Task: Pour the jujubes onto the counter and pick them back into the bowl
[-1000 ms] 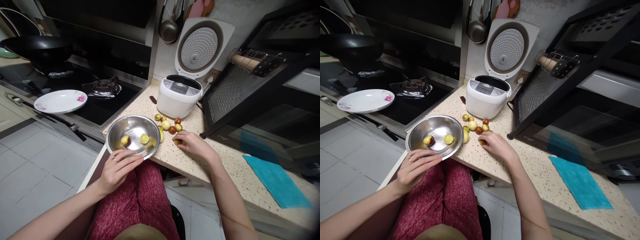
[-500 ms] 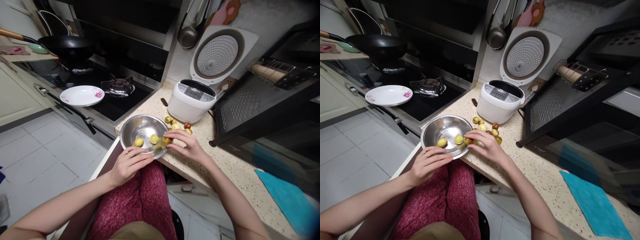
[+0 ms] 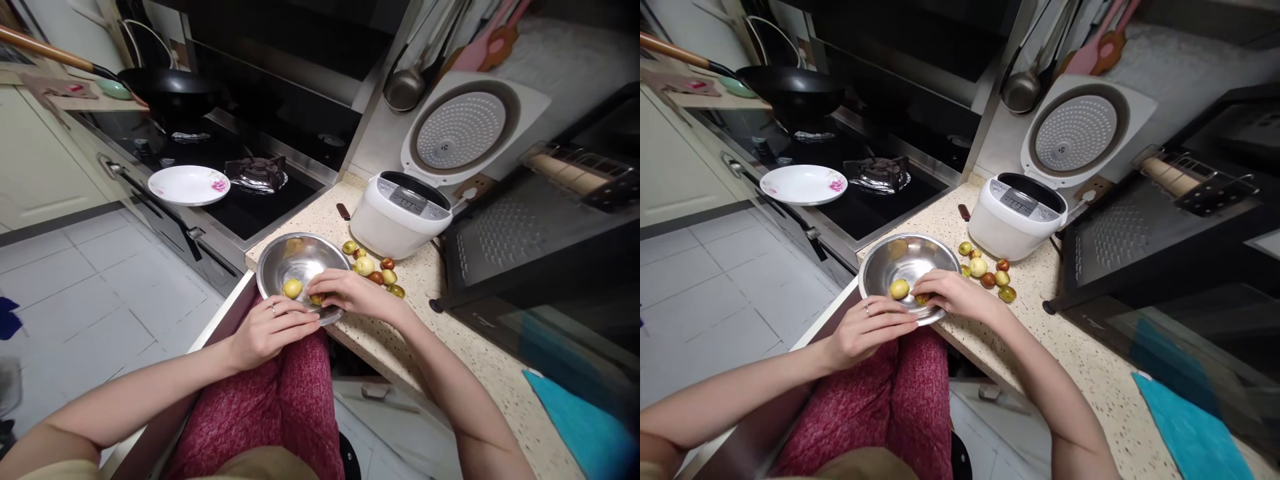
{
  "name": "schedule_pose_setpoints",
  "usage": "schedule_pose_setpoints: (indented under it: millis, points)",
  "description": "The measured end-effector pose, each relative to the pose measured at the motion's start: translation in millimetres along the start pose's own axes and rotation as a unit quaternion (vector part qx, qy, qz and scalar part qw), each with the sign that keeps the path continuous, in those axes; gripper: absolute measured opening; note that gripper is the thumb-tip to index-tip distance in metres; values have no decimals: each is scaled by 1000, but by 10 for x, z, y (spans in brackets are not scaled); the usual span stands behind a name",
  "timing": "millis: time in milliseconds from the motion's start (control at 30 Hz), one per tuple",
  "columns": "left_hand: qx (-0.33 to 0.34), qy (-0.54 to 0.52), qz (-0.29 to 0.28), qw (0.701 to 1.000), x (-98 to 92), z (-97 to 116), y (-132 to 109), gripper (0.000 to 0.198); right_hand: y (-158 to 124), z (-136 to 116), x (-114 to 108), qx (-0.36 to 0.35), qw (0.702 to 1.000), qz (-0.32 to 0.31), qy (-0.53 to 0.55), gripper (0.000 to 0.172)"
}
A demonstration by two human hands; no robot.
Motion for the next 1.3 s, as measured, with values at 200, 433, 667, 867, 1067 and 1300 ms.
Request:
schedule_pose_setpoints:
  millis: [200, 433, 667, 867, 1067, 1300]
  points:
    - [-10, -12, -7, 1000, -3, -12, -9, 29, 16, -7, 33, 14, 999, -24, 23, 25]
    - [-10, -14, -18, 1000, -5, -7, 4, 29, 19, 8, 23, 11, 999, -16, 36, 26]
    - [-12, -14, -12, 1000, -7, -7, 5, 29, 9, 16, 4, 11, 999, -2, 40, 31]
    - [-15, -18, -3, 1000, -12, -13, 10, 29, 11, 3, -35, 18, 999, 8, 34, 28]
    - [-20, -16, 5, 1000, -23, -24, -7, 32, -166, 32, -250, 18, 996, 85, 5, 22]
    - [-22, -29, 17, 999, -39, -22, -4, 30, -655, 133, -633, 26, 960, 274, -54, 23]
Point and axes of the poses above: each hand's wrist, its own y-axis towards the middle knuckle, its own x-axis out of the palm, z = x × y, the point moved 8 cm from there along y, towards the middle knuckle, and after that the axes turned 14 degrees about z, right-handed, at the moved point
